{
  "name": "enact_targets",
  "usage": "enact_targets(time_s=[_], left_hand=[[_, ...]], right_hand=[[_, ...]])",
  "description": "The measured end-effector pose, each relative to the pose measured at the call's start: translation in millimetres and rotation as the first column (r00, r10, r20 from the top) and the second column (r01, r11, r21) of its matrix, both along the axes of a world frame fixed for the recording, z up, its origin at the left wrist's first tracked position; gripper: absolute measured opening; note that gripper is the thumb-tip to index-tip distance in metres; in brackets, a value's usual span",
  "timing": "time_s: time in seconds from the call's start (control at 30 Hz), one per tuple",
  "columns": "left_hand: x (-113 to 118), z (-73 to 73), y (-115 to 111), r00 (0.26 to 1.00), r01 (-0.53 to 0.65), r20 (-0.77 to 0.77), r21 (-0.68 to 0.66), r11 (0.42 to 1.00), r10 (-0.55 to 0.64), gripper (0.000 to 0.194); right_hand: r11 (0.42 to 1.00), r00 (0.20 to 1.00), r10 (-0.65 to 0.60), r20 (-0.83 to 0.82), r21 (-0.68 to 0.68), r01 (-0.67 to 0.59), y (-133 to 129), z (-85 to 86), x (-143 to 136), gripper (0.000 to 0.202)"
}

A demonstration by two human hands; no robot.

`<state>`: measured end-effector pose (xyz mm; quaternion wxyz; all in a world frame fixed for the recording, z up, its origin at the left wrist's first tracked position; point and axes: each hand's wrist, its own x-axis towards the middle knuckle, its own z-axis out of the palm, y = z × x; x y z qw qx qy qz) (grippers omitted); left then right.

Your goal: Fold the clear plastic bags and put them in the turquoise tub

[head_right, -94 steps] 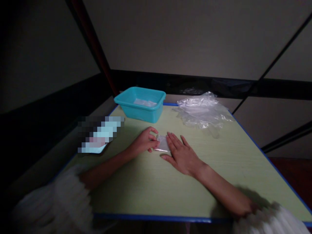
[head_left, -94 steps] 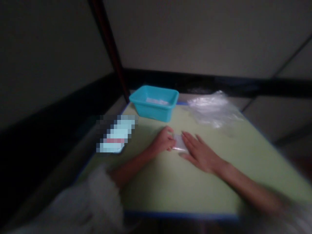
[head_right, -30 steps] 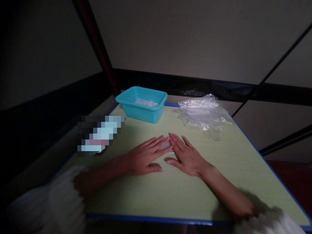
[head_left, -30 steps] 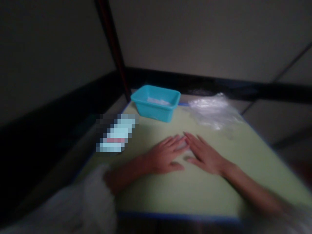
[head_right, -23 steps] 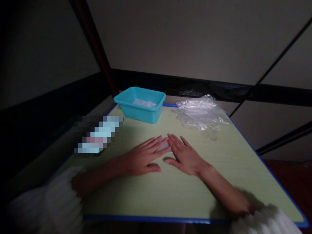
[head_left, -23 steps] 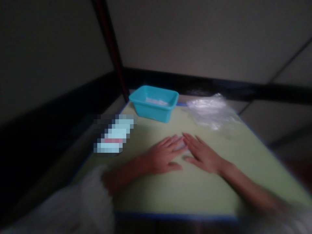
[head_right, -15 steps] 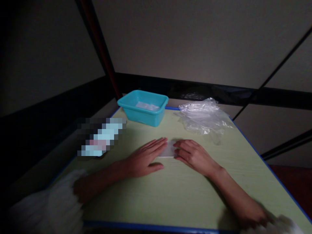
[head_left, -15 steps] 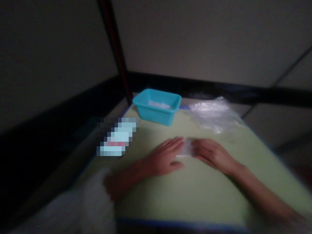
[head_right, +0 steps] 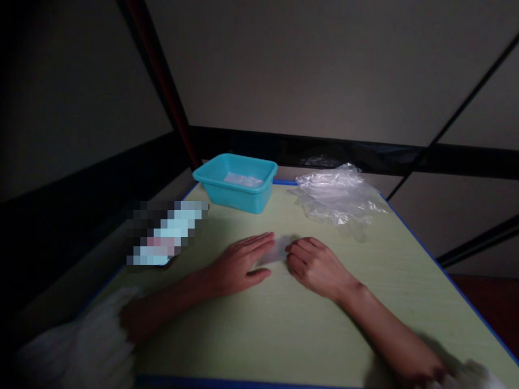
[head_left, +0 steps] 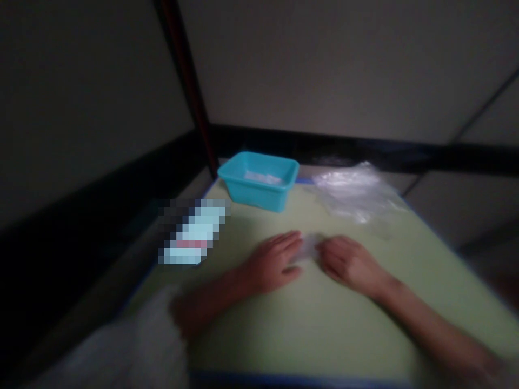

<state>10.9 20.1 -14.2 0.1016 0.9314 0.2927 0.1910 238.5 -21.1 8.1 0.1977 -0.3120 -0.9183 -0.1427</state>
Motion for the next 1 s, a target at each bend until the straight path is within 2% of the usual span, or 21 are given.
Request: enact_targets(time_s=[0.1, 0.2, 0.27, 0.37, 0.47, 0.57, 0.63, 0.73, 0.87, 0.93, 1.0], left_hand=[[0.6, -0.7, 1.8, 0.995, -0.02, 0.099, 0.006, 1.0, 0.019, 0.041], [1.1, -2.1, 3.2, 0.979, 0.006, 0.204, -0.025, 1.0, -0.001, 0.028], [2.2, -1.6, 3.1, 0.96, -0.006, 0.278, -0.097, 0.995, 0.032, 0.026], [6.1, 2.1, 0.9, 0.921, -0.085, 0.349, -0.258, 0.962, 0.174, 0.02], [11.0, 5.7, -2.2, 0.846, -0.095, 0.422, -0.481, 0.871, 0.326, 0.024], [14.1, 6.3, -3.2, 0.763, 0.061, 0.49, -0.703, 0.708, 0.421, 0.027], [14.8, 6.0, -2.5, 0.731, 0.166, 0.5, -0.79, 0.59, 0.464, 0.028], [14.3, 6.6, -0.8, 0.692, 0.239, 0.49, -0.849, 0.472, 0.53, 0.032], [13.5, 7.5, 0.0, 0.661, 0.232, 0.474, -0.866, 0.443, 0.582, 0.033], [13.9, 6.7, -0.2, 0.669, 0.251, 0.474, -0.869, 0.426, 0.573, 0.034], [14.6, 5.5, 0.0, 0.676, 0.267, 0.477, -0.869, 0.416, 0.561, 0.034]], right_hand=[[0.993, 0.991, -0.048, -0.123, -0.112, 0.034, -2.3, 0.0, -0.9, 0.022], [0.959, 0.95, -0.14, -0.279, -0.279, 0.059, -5.4, -0.7, -3.5, 0.019], [0.915, 0.893, -0.224, -0.392, -0.401, 0.053, -6.9, -2.4, -6.4, 0.015], [0.858, 0.753, -0.335, -0.566, -0.514, -0.005, -7.6, -6.1, -12.7, 0.008], [0.784, 0.538, -0.443, -0.717, -0.601, -0.157, -7.6, -9.1, -20.2, 0.017], [0.661, 0.342, -0.566, -0.75, -0.661, -0.354, -8.1, -9.0, -26.0, 0.026], [0.634, 0.274, -0.601, -0.751, -0.656, -0.409, -8.2, -6.8, -27.7, 0.031], [0.666, 0.268, -0.584, -0.766, -0.641, -0.381, -6.8, -2.2, -27.4, 0.029], [0.718, 0.404, -0.532, -0.744, -0.65, -0.249, -3.5, 0.2, -25.3, 0.026], [0.72, 0.469, -0.521, -0.713, -0.663, -0.208, -2.2, -1.7, -24.3, 0.027], [0.711, 0.491, -0.524, -0.696, -0.675, -0.197, -1.3, -4.7, -23.3, 0.027]])
